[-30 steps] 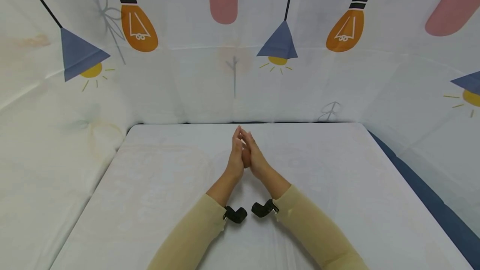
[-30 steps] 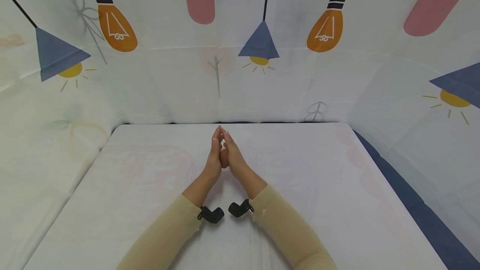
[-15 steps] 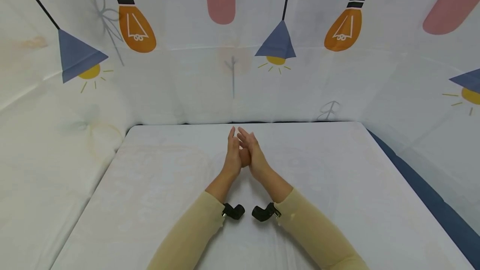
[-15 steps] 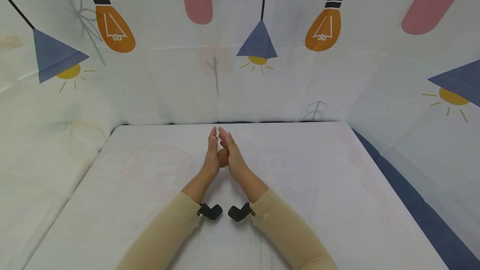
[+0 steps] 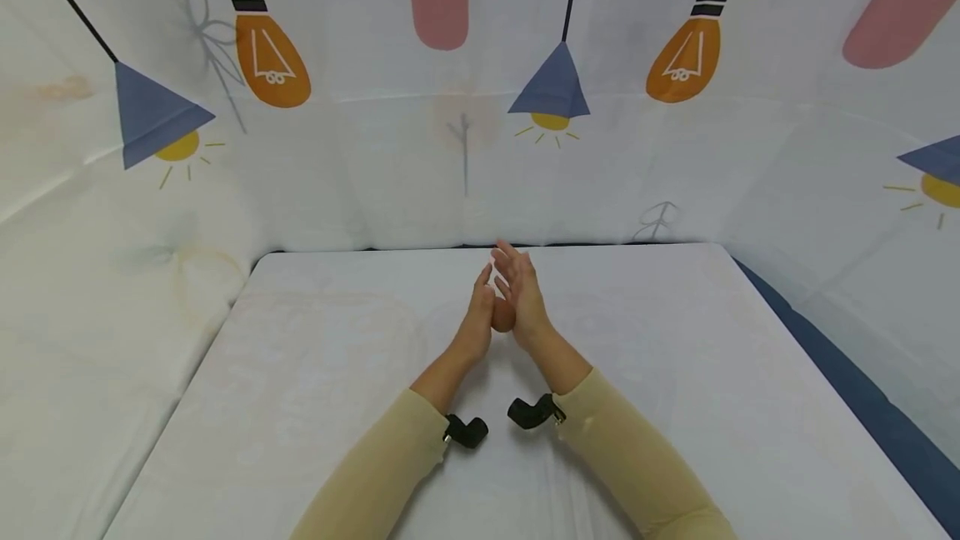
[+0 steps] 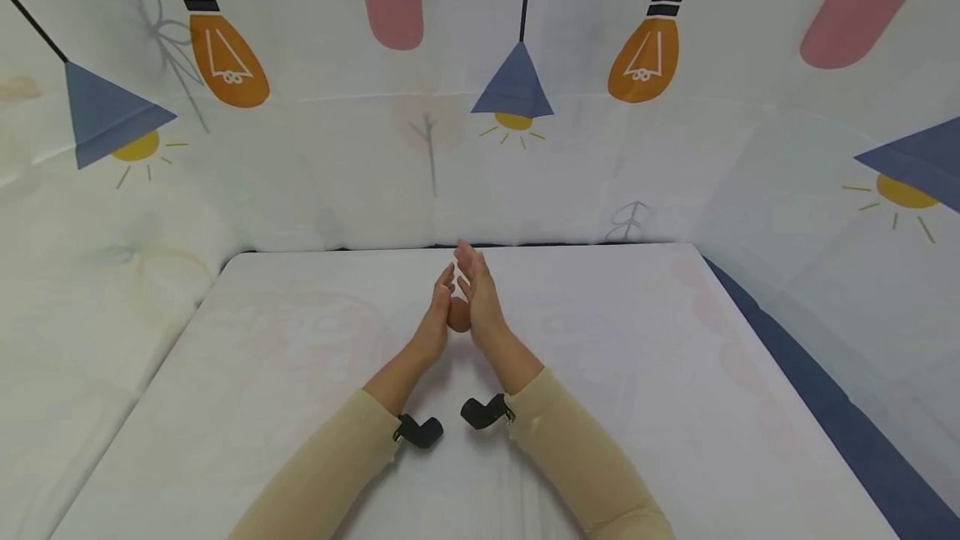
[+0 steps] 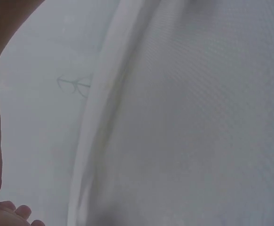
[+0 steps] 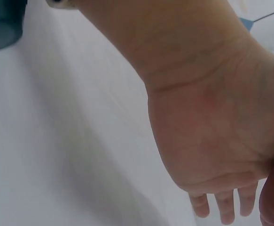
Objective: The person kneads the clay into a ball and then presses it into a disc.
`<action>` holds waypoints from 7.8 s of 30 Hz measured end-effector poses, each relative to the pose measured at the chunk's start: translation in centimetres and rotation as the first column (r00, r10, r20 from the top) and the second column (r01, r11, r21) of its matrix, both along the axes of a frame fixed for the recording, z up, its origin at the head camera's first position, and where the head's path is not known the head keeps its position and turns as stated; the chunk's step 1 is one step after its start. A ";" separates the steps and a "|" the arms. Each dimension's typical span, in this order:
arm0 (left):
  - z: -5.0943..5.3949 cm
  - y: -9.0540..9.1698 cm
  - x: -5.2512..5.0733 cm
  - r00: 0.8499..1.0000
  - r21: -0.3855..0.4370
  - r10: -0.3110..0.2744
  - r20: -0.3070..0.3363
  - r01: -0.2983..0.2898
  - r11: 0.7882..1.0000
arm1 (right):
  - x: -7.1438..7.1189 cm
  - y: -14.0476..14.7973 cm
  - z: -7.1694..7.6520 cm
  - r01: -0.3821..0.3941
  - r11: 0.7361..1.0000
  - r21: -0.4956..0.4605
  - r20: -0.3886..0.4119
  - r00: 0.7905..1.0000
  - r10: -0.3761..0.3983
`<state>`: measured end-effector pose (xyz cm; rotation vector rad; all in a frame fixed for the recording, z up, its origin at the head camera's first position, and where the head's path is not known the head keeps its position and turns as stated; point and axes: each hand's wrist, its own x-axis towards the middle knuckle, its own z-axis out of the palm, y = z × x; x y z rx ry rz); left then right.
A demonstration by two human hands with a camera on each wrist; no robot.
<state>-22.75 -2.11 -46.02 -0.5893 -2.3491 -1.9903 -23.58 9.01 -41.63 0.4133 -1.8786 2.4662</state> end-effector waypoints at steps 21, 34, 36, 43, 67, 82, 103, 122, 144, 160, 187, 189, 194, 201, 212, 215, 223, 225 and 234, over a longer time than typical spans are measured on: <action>2.3 0.4 2.0 0.986 0.224 -0.162 0.030 0.151 0.963 | -2.2 1.7 -1.5 0.123 0.983 0.134 -0.022 0.992 -0.121; 2.3 0.5 1.3 0.995 0.303 -0.084 0.050 0.065 0.951 | -0.8 -0.2 -2.7 -0.054 0.998 0.040 0.160 0.986 0.047; 2.0 0.5 1.1 0.998 0.274 -0.041 0.056 0.025 0.962 | -0.5 -0.5 -2.8 -0.077 0.997 0.028 0.162 0.984 0.072; 1.3 0.6 0.3 0.996 0.225 0.093 0.011 -0.093 0.970 | 0.7 -0.9 -2.7 -0.137 0.988 0.068 0.119 0.985 0.128; 0.5 -0.6 0.1 0.999 -0.102 0.020 -0.038 -0.024 0.994 | 0.5 0.8 0.2 -0.122 0.990 0.069 -0.007 0.992 0.123; 0.1 0.2 1.1 0.989 0.162 -0.149 0.000 0.147 0.976 | -1.3 1.1 -0.8 0.059 0.955 0.291 -0.001 0.998 -0.061; 0.1 0.5 0.9 0.994 0.220 0.108 -0.018 -0.101 0.970 | -0.2 -0.5 -4.0 -0.173 0.980 0.097 0.095 0.982 0.164; -0.5 0.0 0.0 0.985 0.129 0.120 0.127 -0.137 0.982 | 1.4 0.1 -2.5 -0.184 0.974 0.128 -0.039 0.981 0.191; -0.3 0.3 1.3 0.992 0.101 -0.057 0.113 0.046 0.994 | -0.5 0.8 -1.7 -0.045 0.996 0.077 0.047 0.998 0.042; 0.2 0.7 1.2 0.987 0.347 -0.127 0.096 0.086 0.934 | -0.7 0.6 -3.0 0.008 0.998 0.067 0.088 0.996 -0.014; -0.3 -0.4 -0.1 0.983 0.117 0.162 0.080 -0.171 0.978 | 1.8 -0.5 -1.8 -0.135 0.988 0.070 -0.076 0.987 0.140; -0.5 -0.4 -0.1 0.987 0.087 0.153 0.054 -0.157 0.984 | 1.8 -0.3 -1.6 -0.131 0.989 0.070 -0.082 0.987 0.137; -0.8 -0.3 -0.1 0.991 0.018 0.134 -0.022 -0.133 0.991 | 1.6 0.1 -1.3 -0.101 0.992 0.077 -0.107 0.988 0.109; -0.9 0.0 0.1 0.997 -0.059 0.078 -0.027 -0.080 0.995 | 1.3 0.6 -0.6 -0.044 0.998 0.039 -0.145 0.988 0.049; -0.8 -0.3 1.1 0.996 -0.084 -0.039 0.078 0.046 0.995 | -0.6 0.6 -0.4 0.069 0.994 0.085 -0.160 0.986 -0.055; -0.7 -0.4 1.1 0.993 -0.023 -0.068 0.098 0.071 0.997 | -1.1 0.5 -0.8 0.094 0.985 0.144 -0.149 0.986 -0.072; -0.3 -0.2 1.2 0.989 0.174 -0.125 0.075 0.111 0.978 | -1.6 0.5 -2.4 0.096 0.949 0.302 -0.054 0.995 -0.083; -0.1 0.0 1.2 0.990 0.215 -0.125 0.071 0.108 0.971 | -1.7 0.4 -2.7 0.071 0.946 0.317 -0.016 0.997 -0.069; 0.3 0.2 0.9 0.997 0.252 -0.041 0.059 0.025 0.967 | -1.0 -0.3 -3.2 -0.060 0.972 0.228 0.074 0.996 0.044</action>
